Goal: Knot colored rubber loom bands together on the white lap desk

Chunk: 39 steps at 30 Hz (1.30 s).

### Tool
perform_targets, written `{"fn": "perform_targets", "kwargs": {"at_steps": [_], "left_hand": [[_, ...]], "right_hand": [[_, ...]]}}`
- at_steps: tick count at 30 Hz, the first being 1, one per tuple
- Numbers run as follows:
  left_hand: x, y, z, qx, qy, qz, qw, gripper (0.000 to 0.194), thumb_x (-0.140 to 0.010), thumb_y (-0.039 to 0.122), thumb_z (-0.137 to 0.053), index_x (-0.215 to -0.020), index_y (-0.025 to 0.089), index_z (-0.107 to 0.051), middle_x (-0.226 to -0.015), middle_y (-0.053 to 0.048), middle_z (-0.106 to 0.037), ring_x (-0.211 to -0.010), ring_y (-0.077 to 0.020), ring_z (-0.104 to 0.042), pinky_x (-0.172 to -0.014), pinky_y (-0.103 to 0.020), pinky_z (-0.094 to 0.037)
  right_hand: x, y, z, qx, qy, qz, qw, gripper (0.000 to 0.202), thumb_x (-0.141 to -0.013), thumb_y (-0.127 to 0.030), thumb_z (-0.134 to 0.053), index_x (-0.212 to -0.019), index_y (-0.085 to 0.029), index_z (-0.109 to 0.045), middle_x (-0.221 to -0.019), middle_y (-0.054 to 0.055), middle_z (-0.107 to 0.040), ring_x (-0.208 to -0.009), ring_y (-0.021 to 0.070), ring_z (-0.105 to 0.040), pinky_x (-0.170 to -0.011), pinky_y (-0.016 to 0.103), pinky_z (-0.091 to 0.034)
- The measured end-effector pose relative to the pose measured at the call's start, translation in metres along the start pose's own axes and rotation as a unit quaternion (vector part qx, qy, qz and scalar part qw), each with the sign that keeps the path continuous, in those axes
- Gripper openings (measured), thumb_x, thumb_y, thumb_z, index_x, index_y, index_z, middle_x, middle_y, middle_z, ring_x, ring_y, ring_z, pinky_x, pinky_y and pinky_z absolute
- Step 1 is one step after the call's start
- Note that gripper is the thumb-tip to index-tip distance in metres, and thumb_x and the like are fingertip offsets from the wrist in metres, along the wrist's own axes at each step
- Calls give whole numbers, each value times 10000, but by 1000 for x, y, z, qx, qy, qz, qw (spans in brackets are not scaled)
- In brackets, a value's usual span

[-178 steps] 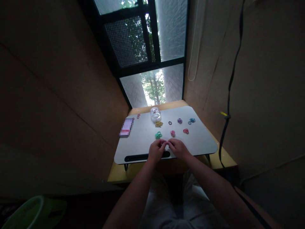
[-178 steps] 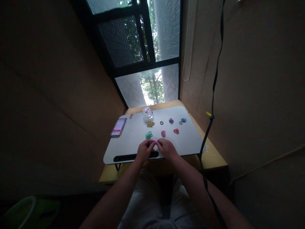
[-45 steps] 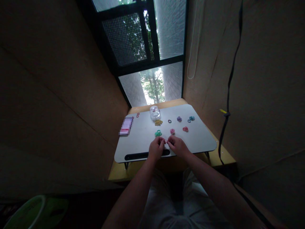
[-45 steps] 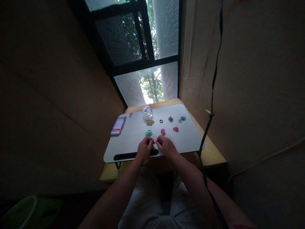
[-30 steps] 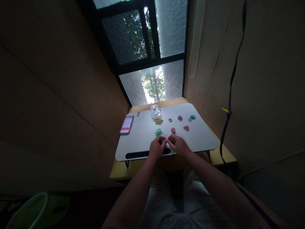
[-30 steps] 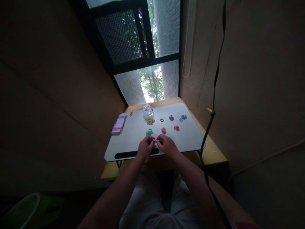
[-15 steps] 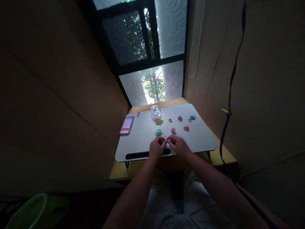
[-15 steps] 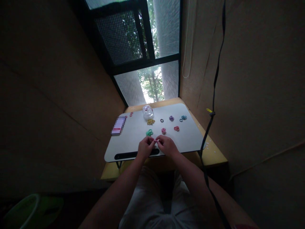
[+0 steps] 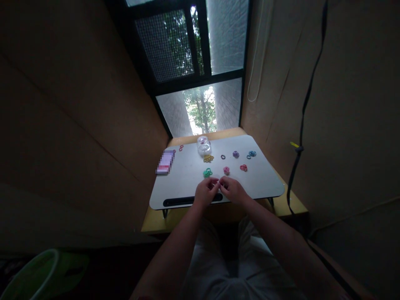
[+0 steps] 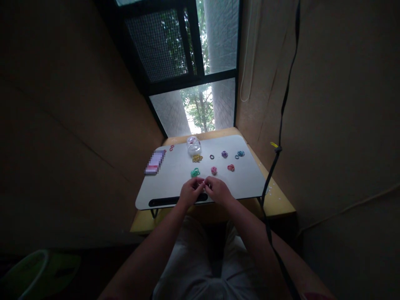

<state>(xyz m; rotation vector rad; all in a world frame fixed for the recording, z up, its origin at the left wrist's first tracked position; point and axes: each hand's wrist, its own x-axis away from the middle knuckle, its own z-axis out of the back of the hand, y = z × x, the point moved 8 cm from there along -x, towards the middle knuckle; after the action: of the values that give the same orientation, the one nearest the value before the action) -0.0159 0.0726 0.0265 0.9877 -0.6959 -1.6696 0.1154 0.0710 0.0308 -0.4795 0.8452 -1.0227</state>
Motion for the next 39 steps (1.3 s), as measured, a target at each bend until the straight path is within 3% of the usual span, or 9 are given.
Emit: {"fn": "perform_targets", "kwargs": {"at_steps": [8, 17, 28, 39], "left_hand": [[-1, -6, 0, -44, 10, 14, 999, 213, -853, 382, -564, -822, 192, -654, -697, 8, -653, -620, -109, -572, -610, -224, -424], [0, -4, 1, -9, 12, 24, 1000, 230, -861, 406, -550, -843, 193, -632, -709, 3, -656, -627, -113, -590, -604, -221, -427], [3, 4, -1, -94, 5, 14, 995, 235, -849, 402, -545, -754, 192, -592, -649, 18, -609, -575, -104, -528, -573, -228, -372], [3, 6, -1, -112, 6, 3, 994, 224, -840, 380, -545, -726, 190, -580, -637, 19, -590, -575, -105, -513, -567, -227, -353]], "right_hand": [[0, 2, 1, 1, 17, -10, 1000, 47, -814, -237, -569, -791, -198, -580, -658, -19, -570, -581, 116, -505, -570, 225, -361], [-2, 1, 4, -19, 19, -18, 999, 113, -849, -274, -553, -781, -193, -591, -656, -14, -579, -586, 115, -521, -558, 217, -367], [0, 2, 8, -37, 33, -29, 998, 82, -834, -246, -537, -778, -192, -561, -637, -26, -555, -568, 114, -511, -554, 222, -367], [0, 1, 9, -49, 39, -31, 998, 74, -829, -242, -525, -776, -195, -547, -641, -24, -549, -574, 119, -497, -560, 229, -365]]}}
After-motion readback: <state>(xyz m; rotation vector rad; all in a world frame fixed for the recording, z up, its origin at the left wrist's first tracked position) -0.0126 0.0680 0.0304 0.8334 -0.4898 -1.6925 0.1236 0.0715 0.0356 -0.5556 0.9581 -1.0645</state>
